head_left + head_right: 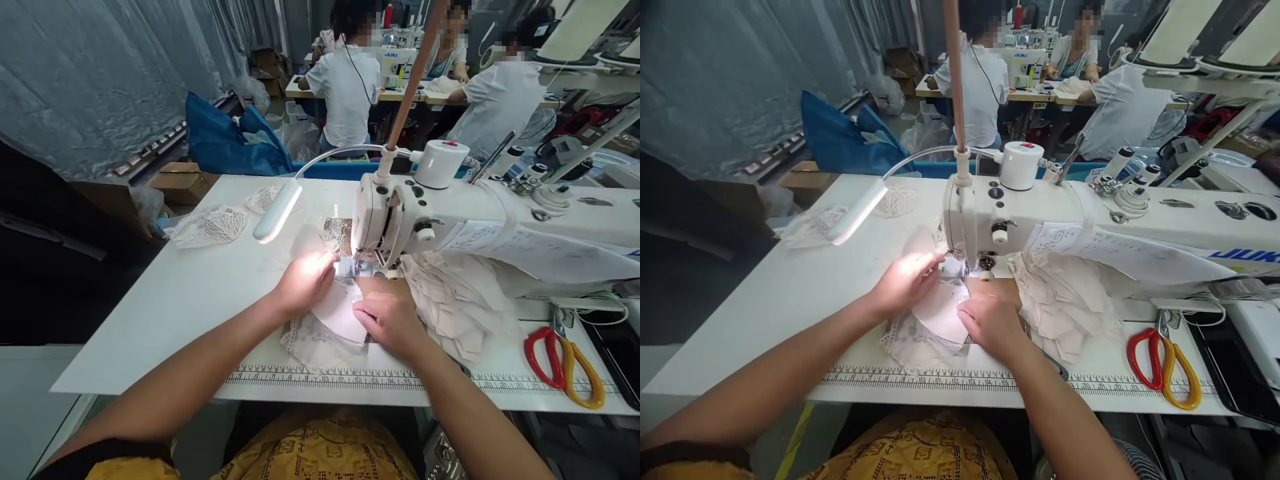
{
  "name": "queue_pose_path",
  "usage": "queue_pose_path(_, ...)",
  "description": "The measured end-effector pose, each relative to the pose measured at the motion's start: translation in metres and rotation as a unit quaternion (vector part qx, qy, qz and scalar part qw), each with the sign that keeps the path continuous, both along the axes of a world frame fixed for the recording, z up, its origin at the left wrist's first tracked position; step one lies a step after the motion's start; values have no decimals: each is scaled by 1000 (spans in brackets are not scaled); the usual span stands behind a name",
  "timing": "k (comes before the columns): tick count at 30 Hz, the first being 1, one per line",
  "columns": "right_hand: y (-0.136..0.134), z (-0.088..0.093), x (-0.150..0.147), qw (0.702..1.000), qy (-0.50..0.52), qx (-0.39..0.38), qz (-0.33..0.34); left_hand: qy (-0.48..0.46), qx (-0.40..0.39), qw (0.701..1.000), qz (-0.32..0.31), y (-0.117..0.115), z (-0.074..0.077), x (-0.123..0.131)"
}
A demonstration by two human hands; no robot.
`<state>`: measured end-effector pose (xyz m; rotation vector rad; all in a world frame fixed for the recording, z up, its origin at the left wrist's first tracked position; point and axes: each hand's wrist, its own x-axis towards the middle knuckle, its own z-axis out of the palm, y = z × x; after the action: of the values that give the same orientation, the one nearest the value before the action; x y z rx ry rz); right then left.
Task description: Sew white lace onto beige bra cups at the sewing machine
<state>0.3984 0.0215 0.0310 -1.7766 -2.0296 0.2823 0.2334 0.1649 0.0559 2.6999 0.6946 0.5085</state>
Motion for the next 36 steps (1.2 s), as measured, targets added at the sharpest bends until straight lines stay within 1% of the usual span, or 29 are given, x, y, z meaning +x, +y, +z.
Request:
queue_pose_path(3,1,1,-1,999,-12,3,-30,48,56,992,-105,-14,3,-4)
queue_pose_path(5,2,1,-2,998,-29,8,-58,62,68,985,-146,-23,0,-2)
queue_pose_path(7,4,1,-3,996,-49,3,-75,57,78,983,-155,-26,-4,2)
queue_pose_path(10,6,-1,-3,993,-75,-15,-85,59,75,983,-158,-23,-8,7)
queue_pose_path(18,13,-4,-5,988,-112,-23,-104,73,62,981,-167,-5,-14,4)
queue_pose_path(26,19,4,-11,984,-101,-52,-141,86,68,972,-207,17,-23,7)
queue_pose_path(28,20,5,-11,983,-99,-57,-145,100,65,968,-219,22,-21,7)
queue_pose_path(31,19,5,-8,984,-85,-57,-146,114,66,965,-228,23,-13,6)
queue_pose_path(34,16,2,-4,988,-52,-39,-143,106,90,963,-230,18,-3,4)
queue_pose_path(36,15,0,-1,989,-35,-17,-141,99,99,960,-243,12,0,4)
